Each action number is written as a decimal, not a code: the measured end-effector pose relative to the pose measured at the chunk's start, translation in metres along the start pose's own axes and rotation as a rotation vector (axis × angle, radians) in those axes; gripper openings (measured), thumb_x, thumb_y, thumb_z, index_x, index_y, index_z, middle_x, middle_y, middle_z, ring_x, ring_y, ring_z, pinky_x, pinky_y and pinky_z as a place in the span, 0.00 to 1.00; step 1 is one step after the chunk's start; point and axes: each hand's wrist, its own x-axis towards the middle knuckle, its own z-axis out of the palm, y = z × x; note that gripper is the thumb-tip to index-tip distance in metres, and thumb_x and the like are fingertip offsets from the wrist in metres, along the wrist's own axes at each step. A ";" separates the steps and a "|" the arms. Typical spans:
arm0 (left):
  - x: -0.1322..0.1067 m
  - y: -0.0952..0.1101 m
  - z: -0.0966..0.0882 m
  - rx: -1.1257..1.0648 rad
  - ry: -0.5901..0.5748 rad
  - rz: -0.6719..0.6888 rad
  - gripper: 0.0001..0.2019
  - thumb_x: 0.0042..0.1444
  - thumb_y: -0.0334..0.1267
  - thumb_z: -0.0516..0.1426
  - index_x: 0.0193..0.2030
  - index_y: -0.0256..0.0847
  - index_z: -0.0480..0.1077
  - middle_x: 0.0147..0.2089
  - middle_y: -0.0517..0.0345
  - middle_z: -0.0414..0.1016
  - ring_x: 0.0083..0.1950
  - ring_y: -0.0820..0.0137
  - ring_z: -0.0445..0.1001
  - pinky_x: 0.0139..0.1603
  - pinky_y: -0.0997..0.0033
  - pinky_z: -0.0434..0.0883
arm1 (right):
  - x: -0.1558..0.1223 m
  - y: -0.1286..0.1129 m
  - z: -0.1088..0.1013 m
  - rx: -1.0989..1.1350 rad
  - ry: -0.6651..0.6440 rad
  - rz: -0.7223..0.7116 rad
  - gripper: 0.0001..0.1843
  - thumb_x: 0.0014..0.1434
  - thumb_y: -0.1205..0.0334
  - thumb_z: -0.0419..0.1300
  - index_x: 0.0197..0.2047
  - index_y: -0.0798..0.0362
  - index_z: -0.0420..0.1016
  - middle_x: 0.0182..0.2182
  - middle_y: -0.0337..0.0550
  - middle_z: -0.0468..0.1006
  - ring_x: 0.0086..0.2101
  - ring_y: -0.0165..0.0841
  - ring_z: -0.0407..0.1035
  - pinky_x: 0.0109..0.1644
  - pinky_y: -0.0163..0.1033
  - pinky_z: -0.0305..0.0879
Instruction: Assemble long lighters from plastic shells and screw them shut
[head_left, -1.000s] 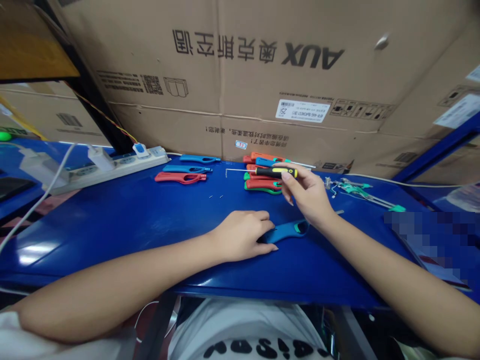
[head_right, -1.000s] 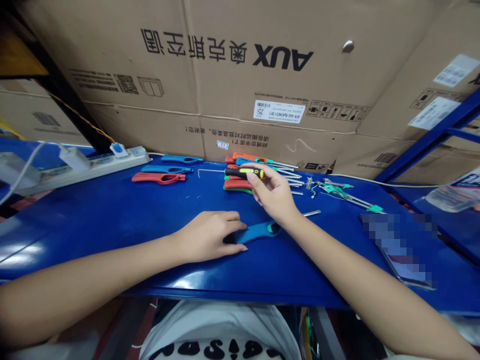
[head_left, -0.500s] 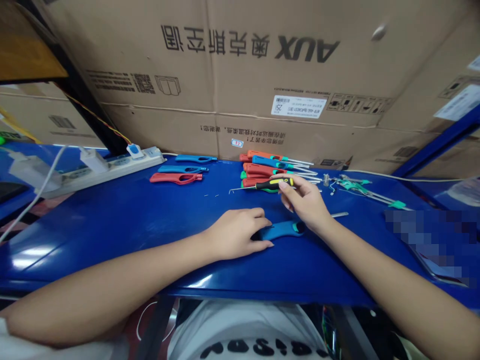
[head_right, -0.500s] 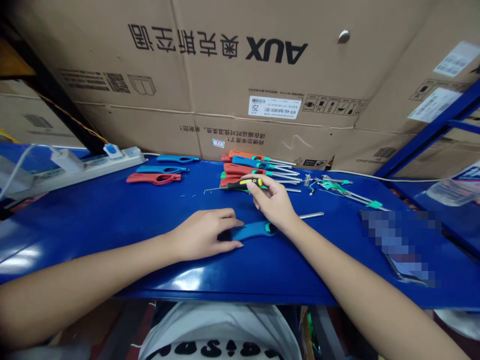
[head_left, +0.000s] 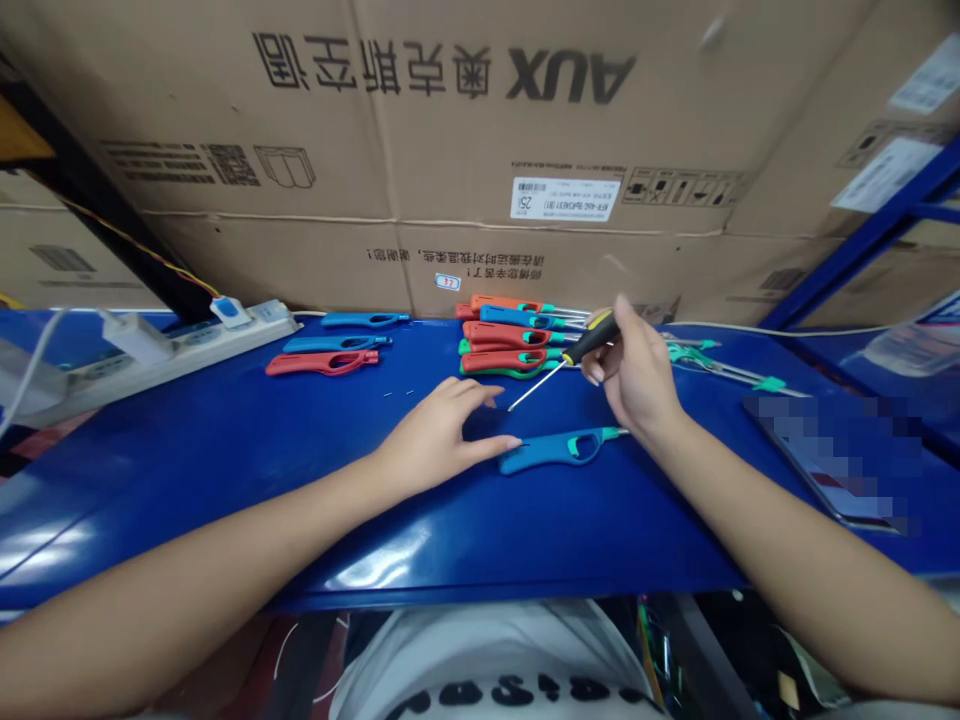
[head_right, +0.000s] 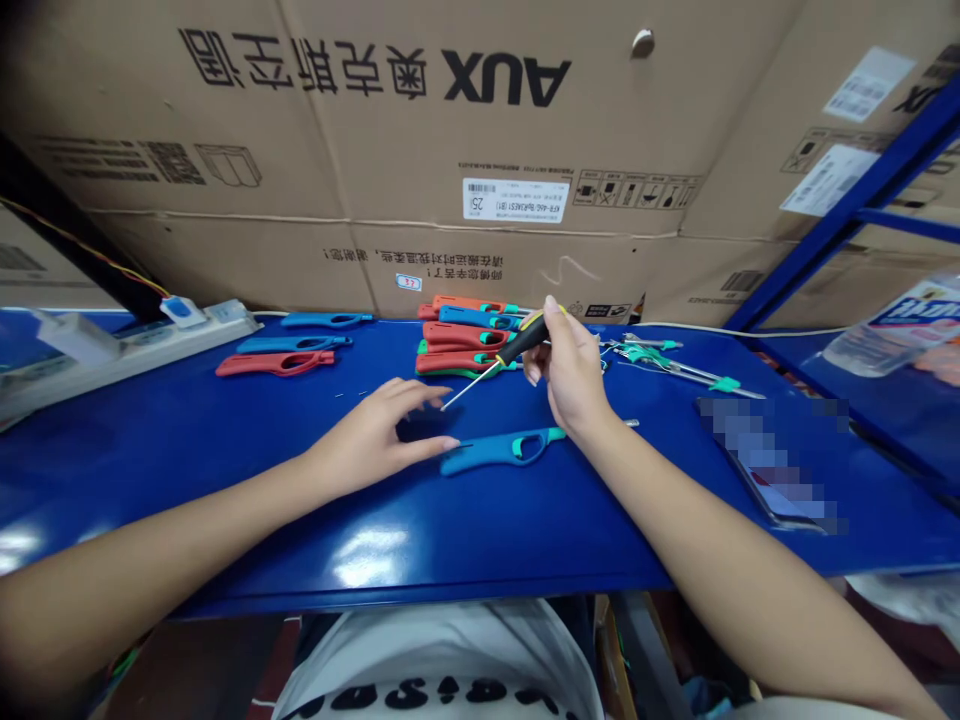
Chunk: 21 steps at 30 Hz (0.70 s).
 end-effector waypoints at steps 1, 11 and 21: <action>0.000 0.001 0.000 -0.008 0.042 0.010 0.26 0.58 0.54 0.64 0.58 0.39 0.72 0.52 0.49 0.78 0.53 0.59 0.73 0.56 0.57 0.71 | -0.001 0.000 0.000 0.007 -0.005 0.002 0.27 0.60 0.30 0.53 0.31 0.47 0.62 0.21 0.34 0.57 0.17 0.28 0.54 0.20 0.38 0.51; -0.006 0.021 -0.004 -0.173 0.314 0.164 0.02 0.61 0.35 0.64 0.37 0.41 0.79 0.36 0.59 0.82 0.39 0.70 0.76 0.46 0.67 0.73 | -0.005 -0.006 0.002 0.124 -0.016 -0.011 0.27 0.59 0.31 0.58 0.30 0.49 0.68 0.20 0.34 0.62 0.15 0.25 0.56 0.17 0.36 0.52; -0.004 0.021 -0.003 -0.182 0.334 0.198 0.02 0.60 0.34 0.65 0.36 0.40 0.79 0.35 0.59 0.82 0.38 0.71 0.77 0.44 0.69 0.72 | -0.004 -0.006 0.004 0.259 -0.019 -0.032 0.29 0.55 0.31 0.62 0.27 0.51 0.69 0.17 0.31 0.60 0.14 0.23 0.55 0.14 0.33 0.48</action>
